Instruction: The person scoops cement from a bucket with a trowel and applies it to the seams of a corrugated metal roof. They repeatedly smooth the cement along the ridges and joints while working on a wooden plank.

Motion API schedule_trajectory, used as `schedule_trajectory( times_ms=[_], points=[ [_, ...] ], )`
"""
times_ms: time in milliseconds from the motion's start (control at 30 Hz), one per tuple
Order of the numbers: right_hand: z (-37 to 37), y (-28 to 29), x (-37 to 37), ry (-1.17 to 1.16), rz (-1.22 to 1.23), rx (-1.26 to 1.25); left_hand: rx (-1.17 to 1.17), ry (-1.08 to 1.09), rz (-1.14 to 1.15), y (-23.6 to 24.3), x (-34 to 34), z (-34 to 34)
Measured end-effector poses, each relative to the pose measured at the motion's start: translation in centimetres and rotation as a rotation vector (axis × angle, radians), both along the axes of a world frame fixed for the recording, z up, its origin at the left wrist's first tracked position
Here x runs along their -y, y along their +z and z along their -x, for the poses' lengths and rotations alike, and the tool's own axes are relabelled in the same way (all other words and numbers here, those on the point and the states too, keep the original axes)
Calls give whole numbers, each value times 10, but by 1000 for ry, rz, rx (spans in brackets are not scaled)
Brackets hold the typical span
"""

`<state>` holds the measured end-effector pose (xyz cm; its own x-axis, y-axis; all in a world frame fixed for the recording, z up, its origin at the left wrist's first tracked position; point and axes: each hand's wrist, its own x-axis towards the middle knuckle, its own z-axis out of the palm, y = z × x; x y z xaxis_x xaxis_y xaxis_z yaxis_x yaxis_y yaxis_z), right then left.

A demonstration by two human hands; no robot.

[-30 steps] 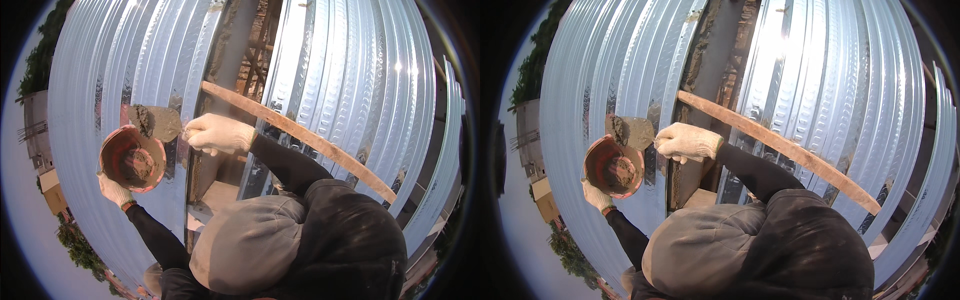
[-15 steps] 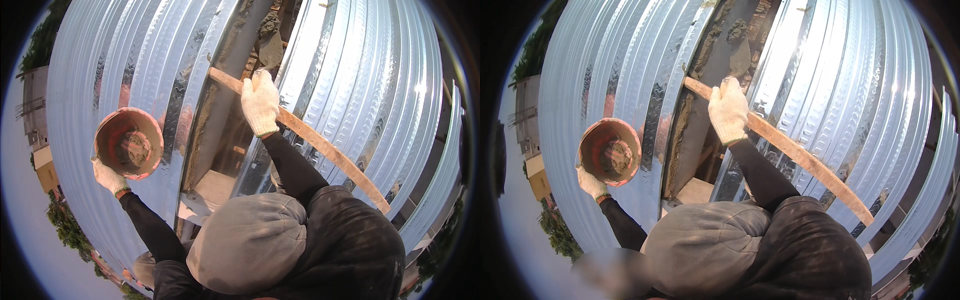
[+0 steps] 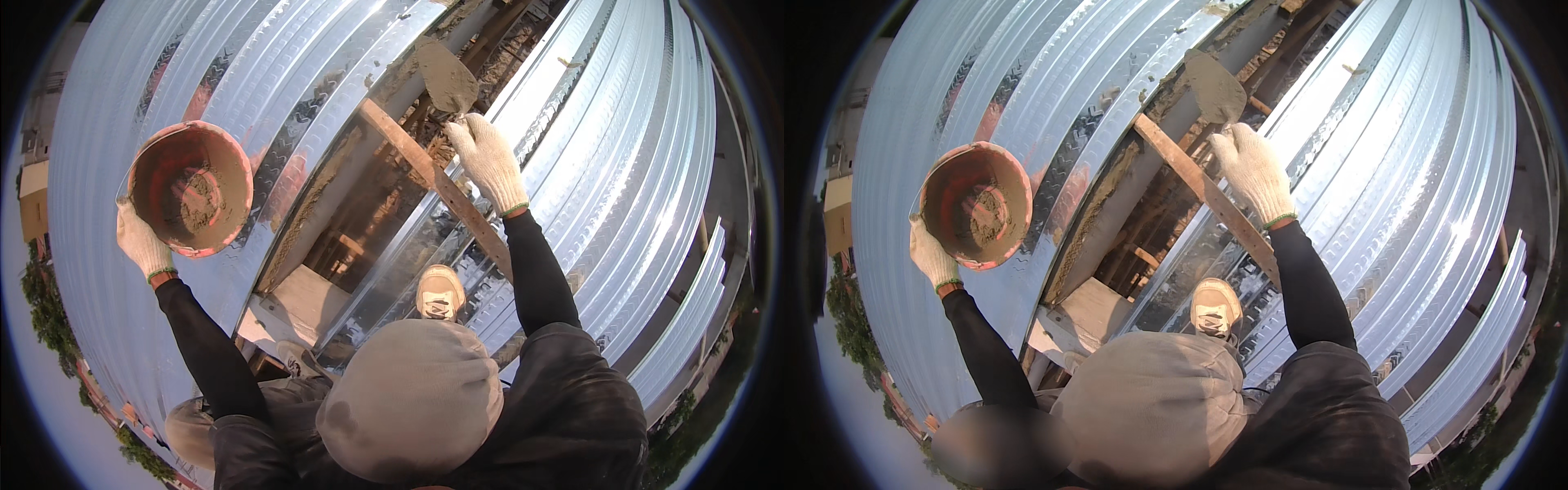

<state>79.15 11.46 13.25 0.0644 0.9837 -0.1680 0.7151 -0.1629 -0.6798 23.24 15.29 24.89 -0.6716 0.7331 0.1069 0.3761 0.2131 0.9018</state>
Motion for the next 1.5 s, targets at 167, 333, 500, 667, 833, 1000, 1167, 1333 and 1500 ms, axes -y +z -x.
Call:
schedule_trajectory(
  times_ms=[167, 333, 500, 667, 833, 1000, 1167, 1333, 1500],
  points=[
    [2, -9, -32, 225, -13, 113, -8, 12, -3, -3, 1, 6],
    [-13, -44, -68, 247, -78, 140, -11, 15, -24, -1, 5, 11],
    [-78, -75, -121, -157, -80, -50, 9, -8, -17, -7, -2, -3],
    [-40, -41, -100, -545, 213, -1039, -25, 29, 4, 6, 7, -1],
    [12, -79, -64, -699, 369, -1970, -34, 67, 27, 0, -2, 0],
    [107, -45, -68, -1036, 364, -2287, -25, 43, 14, -3, 2, 7],
    [148, -35, -126, -1117, 195, -2590, -42, 29, 35, 3, 2, -5],
    [111, -44, -195, -1329, -15, -2657, -46, 42, 18, -1, 4, 6],
    [50, -68, -269, -1209, -54, -2550, -163, 19, 49, 3, 9, 10]
  ],
)
